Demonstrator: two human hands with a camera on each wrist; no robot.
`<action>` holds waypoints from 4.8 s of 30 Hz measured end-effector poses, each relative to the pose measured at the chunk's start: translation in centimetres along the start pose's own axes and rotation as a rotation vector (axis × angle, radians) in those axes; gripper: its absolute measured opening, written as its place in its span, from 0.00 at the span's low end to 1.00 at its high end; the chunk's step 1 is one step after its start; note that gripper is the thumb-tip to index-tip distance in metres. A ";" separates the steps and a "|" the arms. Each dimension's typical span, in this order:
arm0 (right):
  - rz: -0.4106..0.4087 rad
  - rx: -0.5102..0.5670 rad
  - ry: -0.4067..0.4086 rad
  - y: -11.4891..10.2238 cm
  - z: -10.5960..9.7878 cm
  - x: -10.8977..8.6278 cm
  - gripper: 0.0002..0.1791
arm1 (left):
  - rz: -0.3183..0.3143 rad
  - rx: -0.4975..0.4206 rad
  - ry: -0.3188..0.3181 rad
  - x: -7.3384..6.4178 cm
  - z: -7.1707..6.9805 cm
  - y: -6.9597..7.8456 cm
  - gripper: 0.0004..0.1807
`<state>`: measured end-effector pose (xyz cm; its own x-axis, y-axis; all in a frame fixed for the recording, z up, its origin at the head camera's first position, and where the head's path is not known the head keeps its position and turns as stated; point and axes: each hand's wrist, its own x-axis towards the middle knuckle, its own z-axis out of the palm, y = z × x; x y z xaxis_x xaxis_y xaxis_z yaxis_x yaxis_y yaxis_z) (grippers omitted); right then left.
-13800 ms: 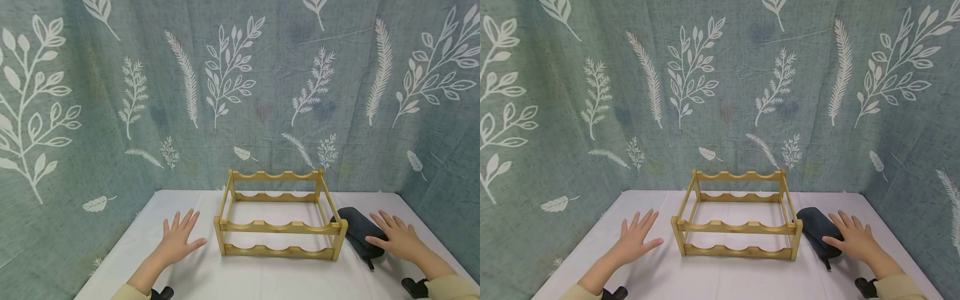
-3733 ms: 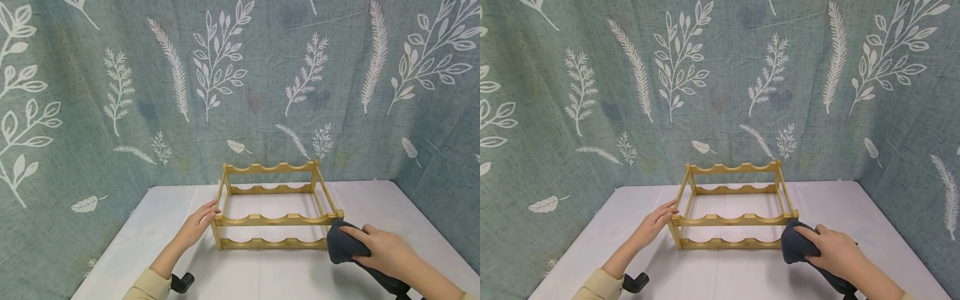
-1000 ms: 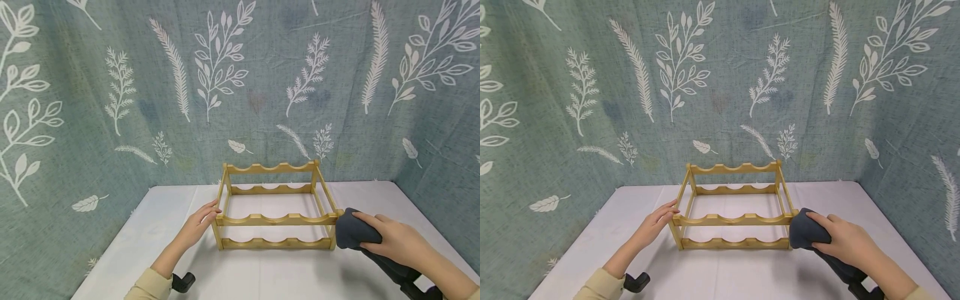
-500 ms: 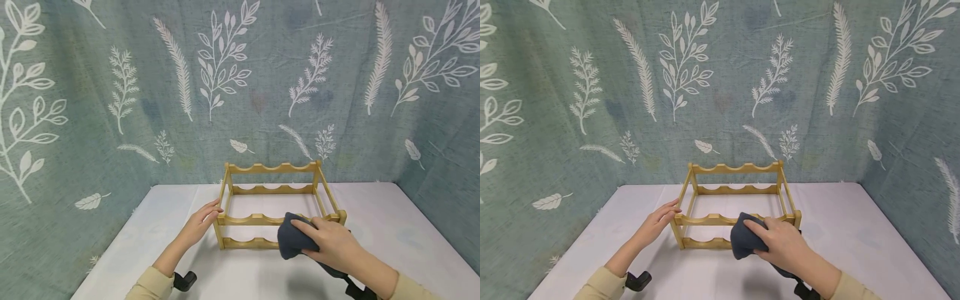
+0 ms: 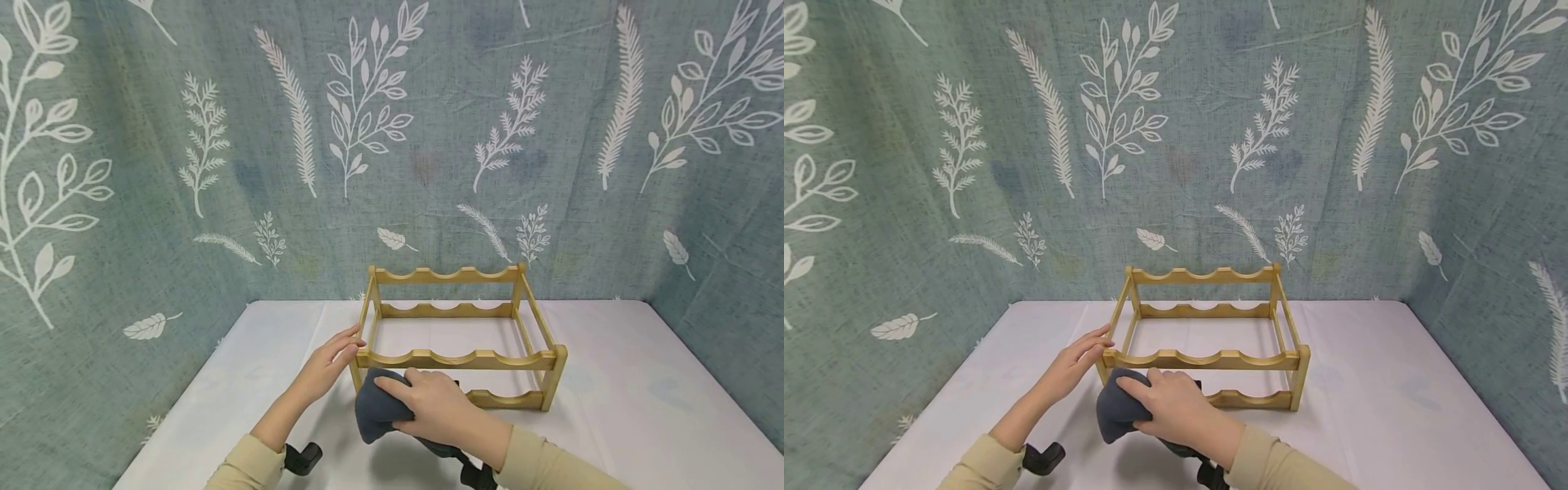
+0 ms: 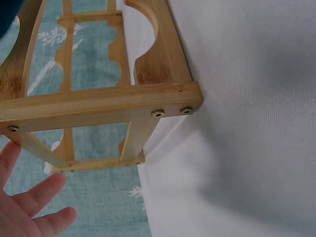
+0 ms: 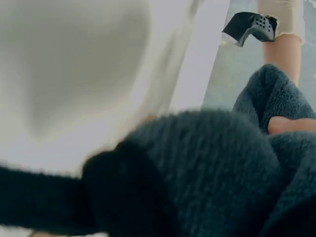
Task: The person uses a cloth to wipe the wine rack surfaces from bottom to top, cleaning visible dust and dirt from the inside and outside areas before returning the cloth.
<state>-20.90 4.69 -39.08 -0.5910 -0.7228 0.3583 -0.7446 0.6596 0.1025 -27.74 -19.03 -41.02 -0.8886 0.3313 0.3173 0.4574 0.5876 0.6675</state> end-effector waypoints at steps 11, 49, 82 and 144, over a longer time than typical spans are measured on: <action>0.139 -0.062 0.049 -1.2 1.8 2.0 0.36 | -0.033 0.000 -0.009 0.0 0.0 0.1 0.16; 0.398 -0.310 0.085 9.6 -4.6 -16.7 0.43 | 0.077 0.006 0.017 0.1 -0.2 0.1 0.13; 0.073 -0.141 0.178 1.7 1.4 -2.2 0.37 | 0.055 0.021 0.006 0.1 -0.1 0.0 0.14; 0.689 -0.101 -0.031 9.6 -4.0 -17.5 0.40 | 0.070 0.014 0.015 0.0 -0.2 0.0 0.11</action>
<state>-16.48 24.56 -40.64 -0.9281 -0.1372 0.3460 -0.1650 0.9849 -0.0521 -27.75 -19.22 -40.88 -0.8545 0.3612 0.3732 0.5192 0.5732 0.6339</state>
